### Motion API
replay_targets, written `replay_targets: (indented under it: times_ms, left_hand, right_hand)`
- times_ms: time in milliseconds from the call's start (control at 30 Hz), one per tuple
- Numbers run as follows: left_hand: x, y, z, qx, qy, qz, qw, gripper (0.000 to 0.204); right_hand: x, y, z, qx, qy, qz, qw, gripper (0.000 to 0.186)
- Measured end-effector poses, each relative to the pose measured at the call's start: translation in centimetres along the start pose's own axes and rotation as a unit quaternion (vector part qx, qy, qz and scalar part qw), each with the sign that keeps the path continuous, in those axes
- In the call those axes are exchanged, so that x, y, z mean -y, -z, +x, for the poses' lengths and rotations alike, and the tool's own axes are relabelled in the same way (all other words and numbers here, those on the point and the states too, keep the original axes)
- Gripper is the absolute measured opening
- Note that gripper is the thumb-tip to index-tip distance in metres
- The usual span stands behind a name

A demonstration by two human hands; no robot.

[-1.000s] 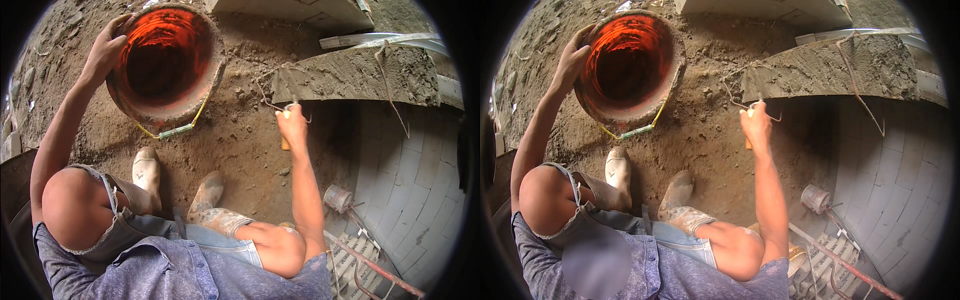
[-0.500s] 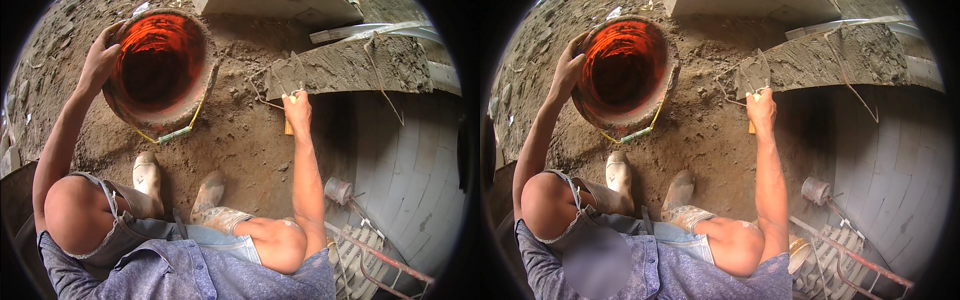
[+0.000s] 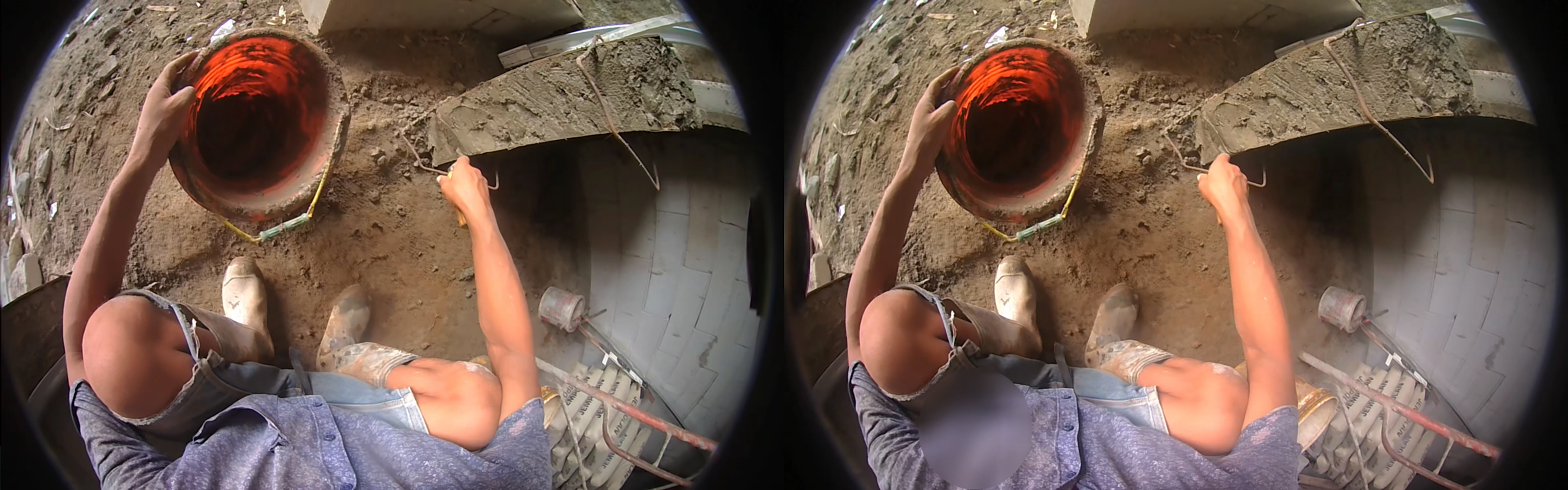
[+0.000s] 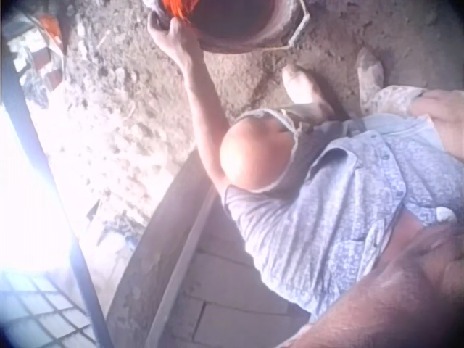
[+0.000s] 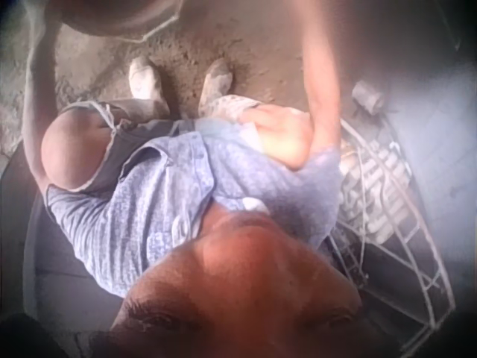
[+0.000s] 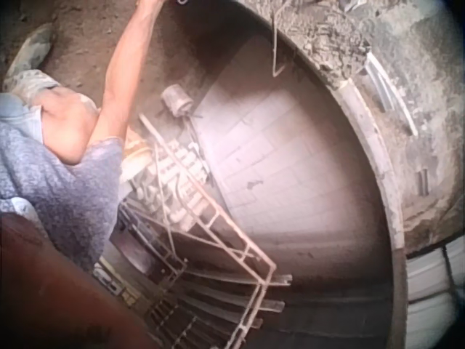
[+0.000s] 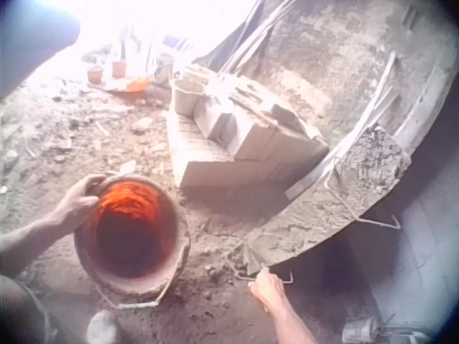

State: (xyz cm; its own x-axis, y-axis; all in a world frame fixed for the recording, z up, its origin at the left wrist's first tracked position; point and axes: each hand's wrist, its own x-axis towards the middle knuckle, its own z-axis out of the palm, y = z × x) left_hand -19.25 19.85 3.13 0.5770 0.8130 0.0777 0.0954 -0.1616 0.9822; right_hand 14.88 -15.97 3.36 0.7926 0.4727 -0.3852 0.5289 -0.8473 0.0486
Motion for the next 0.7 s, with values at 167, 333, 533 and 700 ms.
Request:
replay_targets:
  times_ms: [167,333,533,700]
  left_hand:
    - [-0.4,-0.3,0.0,-0.004,-0.014,0.030,0.999,0.058]
    - [-0.1,0.0,0.1,-0.010,0.002,0.033,0.999,0.058]
    - [-0.3,0.3,0.6,0.012,0.000,0.037,0.999,0.057]
    - [-0.5,0.2,0.9,0.014,-0.002,0.055,0.998,0.057]
  right_hand:
    - [1.7,-1.2,2.9,0.021,-0.033,0.008,0.999,0.066]
    - [0.6,-0.9,-0.2,-0.042,-0.034,0.066,0.996,0.056]
    - [-2.5,1.2,-4.8,-0.107,-0.031,0.105,0.988,0.045]
    - [-4.0,3.3,-6.9,-0.128,-0.027,0.142,0.981,0.042]
